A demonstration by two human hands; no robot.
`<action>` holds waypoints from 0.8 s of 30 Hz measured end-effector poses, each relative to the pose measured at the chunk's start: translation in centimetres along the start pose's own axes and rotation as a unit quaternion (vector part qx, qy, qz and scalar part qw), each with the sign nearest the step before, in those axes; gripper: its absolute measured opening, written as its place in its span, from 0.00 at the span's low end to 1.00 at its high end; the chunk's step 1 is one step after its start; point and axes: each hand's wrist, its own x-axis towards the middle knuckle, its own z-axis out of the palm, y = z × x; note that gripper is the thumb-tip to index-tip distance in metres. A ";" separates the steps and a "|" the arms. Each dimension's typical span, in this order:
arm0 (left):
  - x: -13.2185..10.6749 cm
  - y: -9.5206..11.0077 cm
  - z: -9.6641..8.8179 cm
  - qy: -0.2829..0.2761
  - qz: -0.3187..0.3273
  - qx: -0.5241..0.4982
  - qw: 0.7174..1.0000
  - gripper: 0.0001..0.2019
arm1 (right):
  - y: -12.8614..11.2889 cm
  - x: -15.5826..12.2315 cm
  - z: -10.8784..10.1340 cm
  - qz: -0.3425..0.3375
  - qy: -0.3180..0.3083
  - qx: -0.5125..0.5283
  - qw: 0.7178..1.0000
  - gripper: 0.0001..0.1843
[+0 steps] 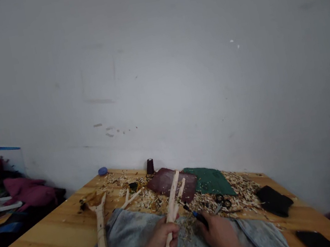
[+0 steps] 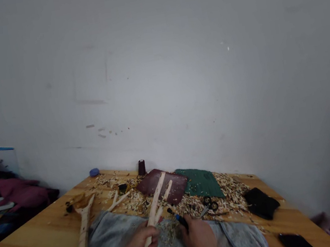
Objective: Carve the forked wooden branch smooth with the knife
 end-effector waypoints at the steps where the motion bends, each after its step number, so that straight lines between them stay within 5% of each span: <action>1: -0.1 0.1 0.0 -0.005 0.001 0.001 1.000 0.18 | 0.1 0.1 -0.1 0.009 0.007 -0.009 1.000 0.16; 11: -0.8 0.8 -0.2 -0.006 0.008 0.036 0.999 0.17 | 0.5 0.0 -0.5 -0.023 -0.018 0.016 0.999 0.15; 18: -0.4 0.5 -0.6 -0.011 0.006 0.063 0.998 0.19 | 0.5 0.1 -0.4 0.023 0.012 -0.019 0.999 0.17; 24: -0.4 0.6 -1.0 -0.010 0.000 0.061 0.998 0.21 | 0.4 0.0 -0.6 -0.024 -0.028 0.023 0.999 0.15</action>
